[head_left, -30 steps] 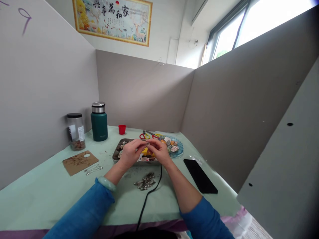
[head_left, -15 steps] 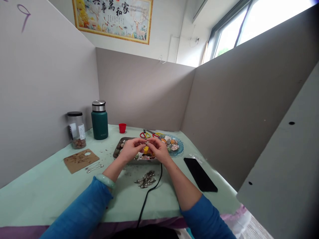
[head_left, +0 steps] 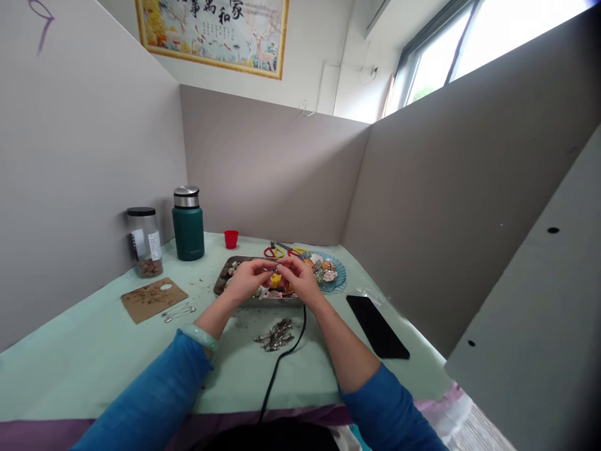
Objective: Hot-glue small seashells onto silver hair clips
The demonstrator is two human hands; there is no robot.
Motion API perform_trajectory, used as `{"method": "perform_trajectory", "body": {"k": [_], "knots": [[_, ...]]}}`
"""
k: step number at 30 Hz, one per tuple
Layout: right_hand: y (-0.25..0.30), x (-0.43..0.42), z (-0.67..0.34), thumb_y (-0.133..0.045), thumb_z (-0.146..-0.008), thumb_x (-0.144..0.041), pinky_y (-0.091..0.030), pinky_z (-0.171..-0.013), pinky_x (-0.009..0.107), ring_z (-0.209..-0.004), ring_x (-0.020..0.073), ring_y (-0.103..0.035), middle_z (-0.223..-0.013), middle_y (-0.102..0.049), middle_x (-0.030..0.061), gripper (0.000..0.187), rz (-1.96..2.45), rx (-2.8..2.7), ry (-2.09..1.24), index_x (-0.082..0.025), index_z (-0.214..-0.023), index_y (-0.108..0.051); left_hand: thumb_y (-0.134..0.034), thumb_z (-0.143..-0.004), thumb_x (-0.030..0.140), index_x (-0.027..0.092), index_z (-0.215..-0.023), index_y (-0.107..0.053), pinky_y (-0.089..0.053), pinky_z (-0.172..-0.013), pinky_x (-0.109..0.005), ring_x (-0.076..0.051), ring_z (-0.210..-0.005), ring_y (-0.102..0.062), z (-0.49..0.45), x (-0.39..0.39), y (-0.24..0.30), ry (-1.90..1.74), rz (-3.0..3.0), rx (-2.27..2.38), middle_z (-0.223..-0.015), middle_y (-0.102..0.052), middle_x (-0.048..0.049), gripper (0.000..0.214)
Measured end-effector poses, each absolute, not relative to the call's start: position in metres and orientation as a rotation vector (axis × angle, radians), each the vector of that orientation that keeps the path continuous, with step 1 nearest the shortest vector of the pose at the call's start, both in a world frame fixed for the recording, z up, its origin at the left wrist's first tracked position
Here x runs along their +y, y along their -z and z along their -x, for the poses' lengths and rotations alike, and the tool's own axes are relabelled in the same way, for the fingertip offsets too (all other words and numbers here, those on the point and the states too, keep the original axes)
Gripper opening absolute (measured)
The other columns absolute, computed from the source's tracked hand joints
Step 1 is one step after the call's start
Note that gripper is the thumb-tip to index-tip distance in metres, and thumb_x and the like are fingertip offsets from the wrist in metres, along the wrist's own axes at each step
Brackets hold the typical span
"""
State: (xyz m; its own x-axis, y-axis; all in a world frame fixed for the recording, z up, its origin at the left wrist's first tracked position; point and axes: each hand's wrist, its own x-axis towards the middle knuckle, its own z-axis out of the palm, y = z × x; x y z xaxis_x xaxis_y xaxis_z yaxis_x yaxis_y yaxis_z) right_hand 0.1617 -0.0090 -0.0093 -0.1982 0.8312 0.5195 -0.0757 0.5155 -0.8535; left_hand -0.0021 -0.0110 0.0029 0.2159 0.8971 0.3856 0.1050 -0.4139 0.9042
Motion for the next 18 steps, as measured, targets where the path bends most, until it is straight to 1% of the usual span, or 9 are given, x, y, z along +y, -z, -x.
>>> {"method": "perform_trajectory", "body": {"k": [6, 9, 12, 14, 16, 17, 18], "knots": [[0.011, -0.007, -0.161, -0.068, -0.074, -0.042, -0.042, -0.041, 0.02, -0.045, 0.0088, -0.051, -0.057, -0.056, -0.0051, 0.031, 0.664, -1.536, -0.953, -0.018, -0.091, -0.06, -0.07, -0.063, 0.033, 0.012, -0.083, -0.069, -0.048, -0.056, -0.025, -0.013, -0.052, -0.058, 0.001, -0.008, 0.001, -1.326, -1.679, 0.965, -0.061, -0.065, -0.0022, 0.029], [0.011, -0.006, -0.162, -0.069, -0.073, -0.042, -0.042, -0.041, 0.02, -0.044, 0.0087, -0.051, -0.057, -0.056, -0.0052, 0.03, 0.668, -1.553, -0.964, -0.018, -0.089, -0.06, -0.071, -0.063, 0.033, 0.013, -0.082, -0.068, -0.048, -0.055, -0.025, -0.013, -0.052, -0.058, -0.001, -0.01, 0.0, -1.319, -1.686, 0.96, -0.063, -0.065, -0.0023, 0.028], [0.011, -0.007, -0.162, -0.069, -0.073, -0.042, -0.042, -0.041, 0.02, -0.044, 0.0084, -0.052, -0.056, -0.056, -0.0053, 0.03, 0.669, -1.545, -0.977, -0.018, -0.088, -0.06, -0.073, -0.062, 0.035, 0.014, -0.086, -0.068, -0.049, -0.056, -0.026, -0.014, -0.054, -0.06, 0.002, -0.012, -0.004, -1.247, -1.696, 0.929, -0.07, -0.068, -0.004, 0.033], [0.01, -0.007, -0.162, -0.069, -0.072, -0.041, -0.041, -0.041, 0.019, -0.044, 0.008, -0.052, -0.058, -0.057, -0.0052, 0.03, 0.665, -1.523, -0.987, -0.018, -0.087, -0.06, -0.074, -0.061, 0.036, 0.014, -0.092, -0.067, -0.051, -0.059, -0.028, -0.015, -0.058, -0.062, 0.011, -0.01, -0.009, -1.218, -1.706, 0.937, -0.081, -0.07, -0.0063, 0.039], [0.009, -0.007, -0.162, -0.07, -0.071, -0.04, -0.041, -0.041, 0.019, -0.044, 0.0076, -0.052, -0.06, -0.057, -0.0048, 0.029, 0.662, -1.504, -0.997, -0.018, -0.087, -0.06, -0.071, -0.064, 0.037, 0.015, -0.099, -0.066, -0.051, -0.062, -0.028, -0.016, -0.062, -0.064, 0.027, -0.003, -0.016, -1.281, -1.696, 1.039, -0.092, -0.071, -0.0081, 0.042], [0.009, -0.008, -0.162, -0.07, -0.071, -0.039, -0.041, -0.041, 0.019, -0.044, 0.0075, -0.052, -0.06, -0.057, -0.0048, 0.029, 0.663, -1.5, -1.002, -0.017, -0.087, -0.06, -0.067, -0.068, 0.039, 0.015, -0.1, -0.066, -0.05, -0.062, -0.028, -0.017, -0.064, -0.065, 0.036, 0.001, -0.02, -1.345, -1.698, 1.163, -0.09, -0.071, -0.0082, 0.04], [0.008, -0.008, -0.162, -0.071, -0.071, -0.039, -0.041, -0.041, 0.019, -0.045, 0.0076, -0.052, -0.06, -0.057, -0.0048, 0.029, 0.664, -1.497, -1.006, -0.017, -0.087, -0.06, -0.064, -0.071, 0.038, 0.015, -0.098, -0.067, -0.049, -0.062, -0.028, -0.018, -0.065, -0.065, 0.046, 0.005, -0.024, -1.377, -1.717, 1.325, -0.087, -0.071, -0.0083, 0.036]]}}
